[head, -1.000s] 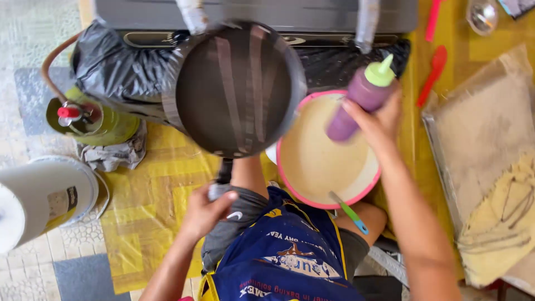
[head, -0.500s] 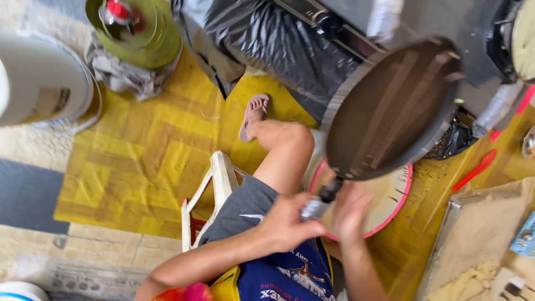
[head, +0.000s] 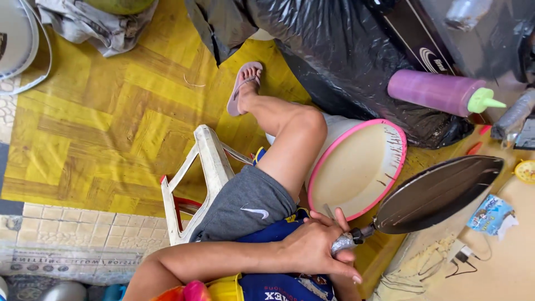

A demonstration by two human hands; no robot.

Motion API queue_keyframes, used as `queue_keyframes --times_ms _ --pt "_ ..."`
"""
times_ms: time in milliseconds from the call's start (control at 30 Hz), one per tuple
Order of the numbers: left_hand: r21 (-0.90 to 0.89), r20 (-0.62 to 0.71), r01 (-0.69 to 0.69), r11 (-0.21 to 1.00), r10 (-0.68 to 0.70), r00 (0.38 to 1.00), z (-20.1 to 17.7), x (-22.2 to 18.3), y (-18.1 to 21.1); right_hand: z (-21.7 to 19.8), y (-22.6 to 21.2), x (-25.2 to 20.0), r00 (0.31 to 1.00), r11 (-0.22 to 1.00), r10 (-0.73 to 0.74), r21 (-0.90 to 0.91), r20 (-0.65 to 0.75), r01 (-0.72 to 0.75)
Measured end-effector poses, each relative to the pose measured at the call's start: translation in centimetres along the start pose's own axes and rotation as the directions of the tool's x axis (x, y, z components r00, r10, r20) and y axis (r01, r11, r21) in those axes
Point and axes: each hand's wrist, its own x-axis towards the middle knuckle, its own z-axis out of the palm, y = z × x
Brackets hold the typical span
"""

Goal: Preparing thin crepes by dipping pans into batter, cooking them on a stove, and drizzling with sauce.

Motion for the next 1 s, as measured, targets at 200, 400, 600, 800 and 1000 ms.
queue_keyframes --times_ms 200,400,600,800,1000 --pt "0.129 -0.123 0.164 0.978 -0.148 0.981 0.6 0.4 -2.6 -19.6 4.6 0.7 0.977 0.011 0.073 -0.979 -0.201 -0.203" --pt "0.419 -0.117 0.339 0.842 -0.320 0.940 -4.4 0.7 -5.1 -26.0 12.3 0.7 0.649 -0.427 0.538 -0.837 -0.539 -0.341" --pt "0.406 -0.106 0.547 0.732 -0.556 0.824 -5.3 2.2 -1.6 -27.3 15.1 1.2 0.912 -0.226 0.246 -0.934 -0.330 -0.277" --pt "0.740 -0.160 0.432 0.516 -0.489 0.858 -6.0 6.5 -5.4 -27.8 6.0 -1.1 0.952 -0.598 -0.305 -0.777 -0.009 -0.198" --pt "0.938 -0.136 0.227 0.263 -0.322 0.937 -4.6 11.0 -3.0 -31.0 -1.8 -5.5 0.892 -0.135 -0.105 -0.882 -0.440 -0.451"
